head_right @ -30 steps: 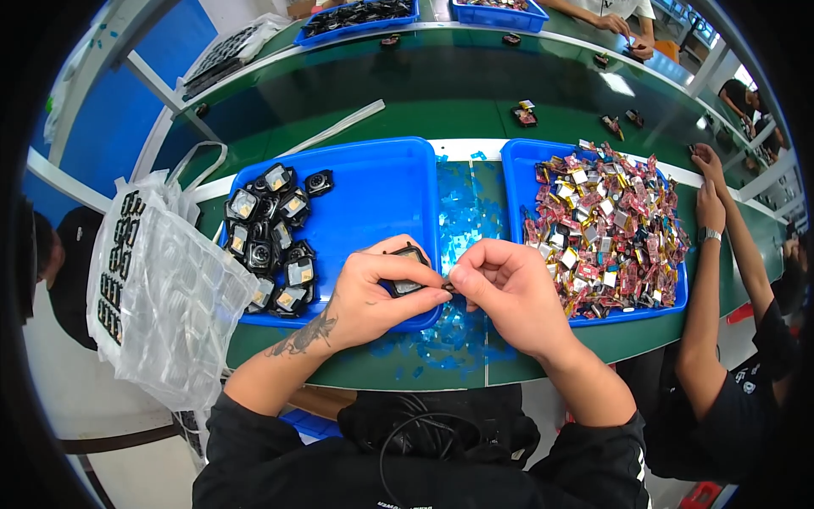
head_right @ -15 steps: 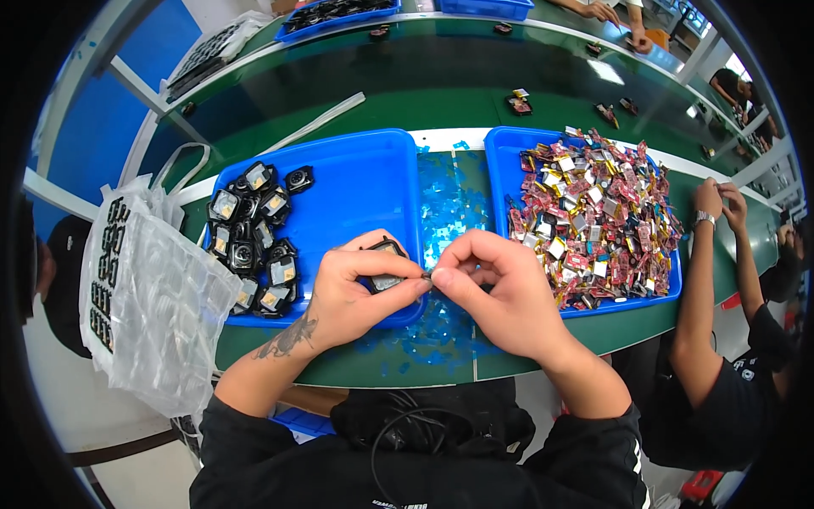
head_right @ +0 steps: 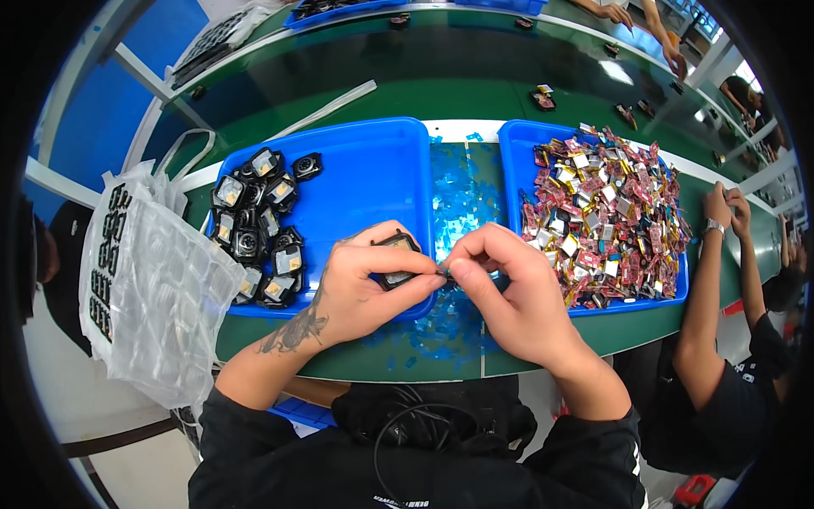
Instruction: Applying adhesive stickers to small electronic components for assembly.
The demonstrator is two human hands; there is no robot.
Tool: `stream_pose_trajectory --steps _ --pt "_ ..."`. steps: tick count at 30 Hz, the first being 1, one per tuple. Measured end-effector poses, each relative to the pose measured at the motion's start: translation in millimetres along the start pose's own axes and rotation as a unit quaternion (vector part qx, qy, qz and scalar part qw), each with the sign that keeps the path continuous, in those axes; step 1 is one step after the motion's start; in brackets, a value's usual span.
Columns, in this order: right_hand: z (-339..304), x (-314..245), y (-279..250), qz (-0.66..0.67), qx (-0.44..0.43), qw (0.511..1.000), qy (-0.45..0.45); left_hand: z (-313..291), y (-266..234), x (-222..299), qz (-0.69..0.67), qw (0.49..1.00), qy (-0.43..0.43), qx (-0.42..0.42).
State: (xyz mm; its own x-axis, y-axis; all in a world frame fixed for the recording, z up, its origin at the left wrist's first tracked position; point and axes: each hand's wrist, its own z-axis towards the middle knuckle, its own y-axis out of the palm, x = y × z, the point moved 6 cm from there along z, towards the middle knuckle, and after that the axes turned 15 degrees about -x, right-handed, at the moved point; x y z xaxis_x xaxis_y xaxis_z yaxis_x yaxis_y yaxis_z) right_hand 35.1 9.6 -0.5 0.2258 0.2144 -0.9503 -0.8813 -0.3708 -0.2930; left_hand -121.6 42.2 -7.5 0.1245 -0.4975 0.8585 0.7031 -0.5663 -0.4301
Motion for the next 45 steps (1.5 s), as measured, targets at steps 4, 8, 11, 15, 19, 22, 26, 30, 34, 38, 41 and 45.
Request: stream_pose_trajectory --steps 4,8,11,15,19,22,26,30,34,38,41,45 --pt "-1.5 -4.5 -1.7 -0.060 -0.016 0.998 -0.008 -1.2 0.9 -1.6 -0.013 1.000 -0.016 -0.002" --pt "1.8 2.7 0.7 -0.028 -0.089 0.993 0.068 -3.4 1.8 3.4 0.076 0.997 -0.005 -0.018" --pt "4.6 11.9 6.8 0.012 -0.128 0.987 0.101 -4.3 3.5 13.0 0.158 0.986 0.047 -0.007" --pt "8.9 -6.2 -5.0 -0.325 0.066 0.943 0.013 -2.9 7.2 15.3 0.205 0.977 0.061 0.002" --pt "9.0 -17.9 -5.3 -0.407 0.085 0.908 -0.050 -1.5 2.2 3.5 0.057 0.998 0.008 0.022" --pt "-0.7 -0.8 -5.5 -0.057 0.085 0.995 0.003 -3.6 3.1 -15.4 -0.124 0.985 -0.121 0.023" --pt "-1.1 -19.3 5.4 -0.180 0.094 0.972 -0.115 -2.9 13.3 -10.9 -0.154 0.981 -0.103 -0.050" --pt "-11.4 -7.2 -8.4 -0.042 0.179 0.980 -0.072 -3.7 13.5 -5.4 -0.302 0.945 -0.113 -0.055" --pt "-7.1 -4.8 -9.0 0.020 0.096 0.995 -0.016 -4.2 6.2 -20.2 -0.316 0.943 -0.104 -0.026" --pt "1.7 8.9 1.7 0.127 0.014 0.992 -0.001 -0.8 4.7 -8.7 -0.378 0.921 -0.088 -0.028" --pt "3.8 5.7 6.3 0.145 -0.043 0.988 -0.015 -6.4 3.8 -22.0 -0.195 0.977 -0.088 0.006" --pt "5.6 7.6 9.0 0.258 -0.065 0.964 -0.018 -3.4 7.3 -27.8 -0.263 0.957 -0.120 -0.006"
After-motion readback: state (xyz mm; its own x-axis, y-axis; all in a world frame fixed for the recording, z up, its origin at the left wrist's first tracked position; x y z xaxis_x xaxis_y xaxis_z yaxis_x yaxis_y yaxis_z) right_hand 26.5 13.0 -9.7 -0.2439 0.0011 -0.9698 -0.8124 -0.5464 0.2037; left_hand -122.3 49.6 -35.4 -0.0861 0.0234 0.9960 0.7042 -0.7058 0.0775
